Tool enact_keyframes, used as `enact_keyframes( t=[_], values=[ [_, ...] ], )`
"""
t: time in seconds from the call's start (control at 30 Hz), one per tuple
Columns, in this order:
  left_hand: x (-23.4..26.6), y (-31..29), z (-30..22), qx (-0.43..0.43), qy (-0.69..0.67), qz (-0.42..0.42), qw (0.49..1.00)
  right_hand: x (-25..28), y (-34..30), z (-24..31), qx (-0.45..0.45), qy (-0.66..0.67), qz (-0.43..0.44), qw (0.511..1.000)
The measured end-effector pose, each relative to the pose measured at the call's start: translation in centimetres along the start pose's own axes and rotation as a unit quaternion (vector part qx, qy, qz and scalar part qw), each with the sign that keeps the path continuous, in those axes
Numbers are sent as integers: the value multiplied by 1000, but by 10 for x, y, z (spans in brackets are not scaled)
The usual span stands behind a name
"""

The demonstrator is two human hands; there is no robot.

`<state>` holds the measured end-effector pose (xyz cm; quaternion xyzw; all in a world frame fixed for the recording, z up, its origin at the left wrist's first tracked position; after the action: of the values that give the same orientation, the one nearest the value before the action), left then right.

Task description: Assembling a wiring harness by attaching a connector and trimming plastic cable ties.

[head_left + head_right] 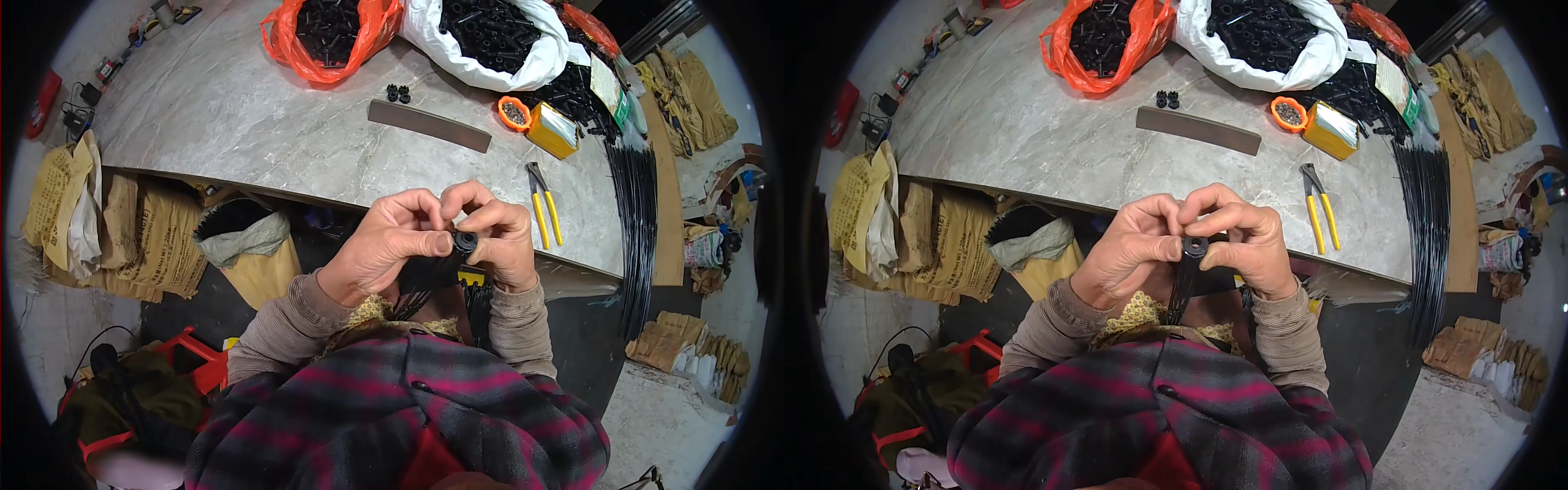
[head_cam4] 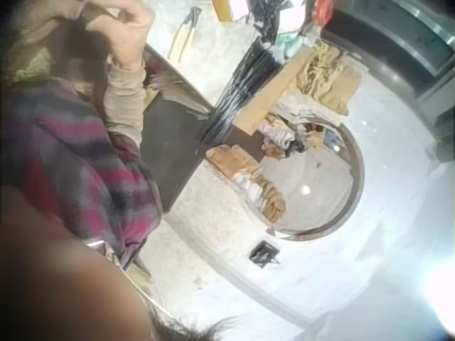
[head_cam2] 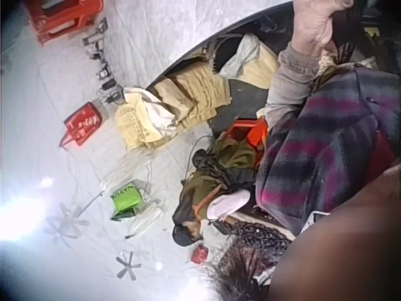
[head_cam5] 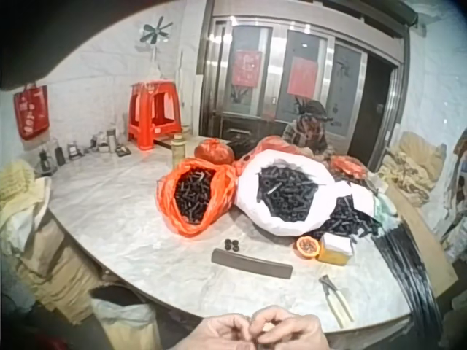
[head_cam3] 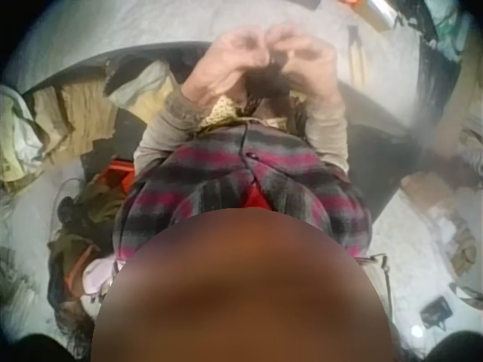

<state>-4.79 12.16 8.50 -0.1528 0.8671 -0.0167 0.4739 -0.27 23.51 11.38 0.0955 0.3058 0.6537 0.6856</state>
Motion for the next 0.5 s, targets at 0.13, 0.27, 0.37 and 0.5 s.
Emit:
enact_keyframes(
  t=[0.13,0.27,0.37,0.5],
  values=[
    [3,-12,-7,-87,64,-78,991,-5,3,3,24,-17,14,999],
    [-8,-27,-8,-149,109,-132,974,-7,2,1,58,58,44,996],
    [-10,-34,-6,-187,140,-192,953,-6,-3,1,37,104,40,993],
    [-20,-41,-10,-276,262,-228,896,-4,-8,-1,7,153,27,988]
  ],
)
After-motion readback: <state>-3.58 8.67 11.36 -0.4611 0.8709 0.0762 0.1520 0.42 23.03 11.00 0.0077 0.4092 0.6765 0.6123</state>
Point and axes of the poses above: each hand's wrist, its own y-axis towards the middle knuckle, its own x-axis out of the back of the hand, z = x × y, the point moved 7 cm from there along y, towards the middle knuckle, and after that the axes turned 14 degrees about x, right-handed, at the moved point
